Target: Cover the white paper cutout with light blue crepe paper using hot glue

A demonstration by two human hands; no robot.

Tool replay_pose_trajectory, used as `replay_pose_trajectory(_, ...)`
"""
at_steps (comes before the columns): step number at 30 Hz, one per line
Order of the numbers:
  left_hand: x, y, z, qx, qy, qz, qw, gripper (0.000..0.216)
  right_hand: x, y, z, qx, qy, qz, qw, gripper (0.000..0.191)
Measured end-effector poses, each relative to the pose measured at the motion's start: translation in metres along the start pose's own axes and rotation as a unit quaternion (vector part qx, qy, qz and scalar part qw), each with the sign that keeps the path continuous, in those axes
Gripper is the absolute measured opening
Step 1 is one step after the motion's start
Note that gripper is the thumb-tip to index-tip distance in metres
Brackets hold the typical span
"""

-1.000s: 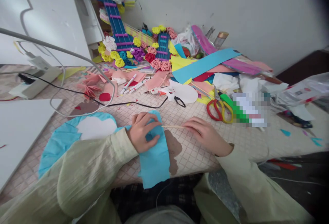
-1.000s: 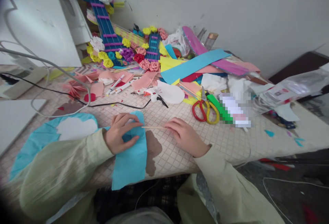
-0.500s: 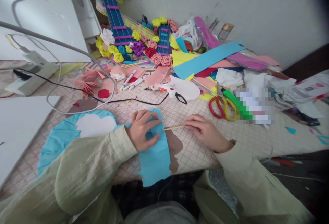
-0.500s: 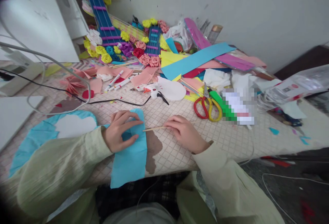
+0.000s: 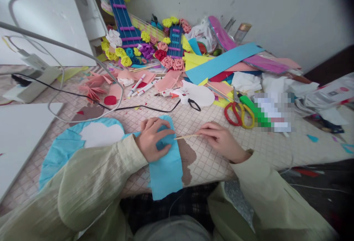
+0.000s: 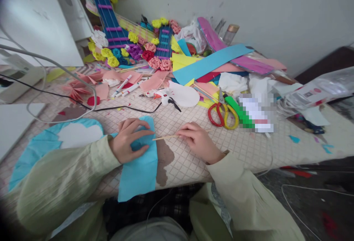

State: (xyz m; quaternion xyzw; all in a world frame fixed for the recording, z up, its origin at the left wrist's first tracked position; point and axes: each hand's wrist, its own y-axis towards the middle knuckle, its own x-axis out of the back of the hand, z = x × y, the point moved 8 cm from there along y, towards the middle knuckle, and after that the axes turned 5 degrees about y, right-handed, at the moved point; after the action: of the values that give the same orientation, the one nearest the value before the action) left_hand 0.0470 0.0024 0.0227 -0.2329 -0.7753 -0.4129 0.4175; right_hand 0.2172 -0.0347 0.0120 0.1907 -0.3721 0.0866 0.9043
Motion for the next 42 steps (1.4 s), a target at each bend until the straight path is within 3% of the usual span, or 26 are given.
replay_pose_trajectory(8, 0.000, 0.000, 0.000, 0.003, 0.003, -0.001, 1.000, 0.031, -0.004, -0.003, 0.002, 0.031, 0.000, 0.023, 0.999, 0.027)
replay_pose_trajectory(14, -0.001, 0.000, -0.001, -0.002, 0.005, 0.002, 1.000, 0.032, -0.001, -0.003, -0.001, 0.016, 0.000, -0.010, 1.000, 0.028)
replay_pose_trajectory(22, 0.000, 0.000, 0.000, 0.002, -0.001, -0.003, 1.000, 0.030, -0.003, -0.005, 0.005, 0.041, -0.013, 0.018, 0.999, 0.029)
replay_pose_trajectory(28, 0.000, 0.000, 0.000, -0.001, 0.003, 0.003, 1.000, 0.033, -0.001, -0.001, 0.000, 0.011, -0.012, -0.009, 1.000, 0.035)
replay_pose_trajectory(36, 0.000, 0.001, 0.001, 0.016, 0.014, 0.020, 1.000, 0.048, -0.006, 0.001, 0.003, 0.029, -0.001, 0.047, 0.998, 0.037)
replay_pose_trajectory(42, 0.001, 0.001, 0.000, 0.019, 0.013, 0.018, 1.000, 0.048, -0.002, 0.006, -0.003, -0.003, -0.012, 0.005, 1.000, 0.028)
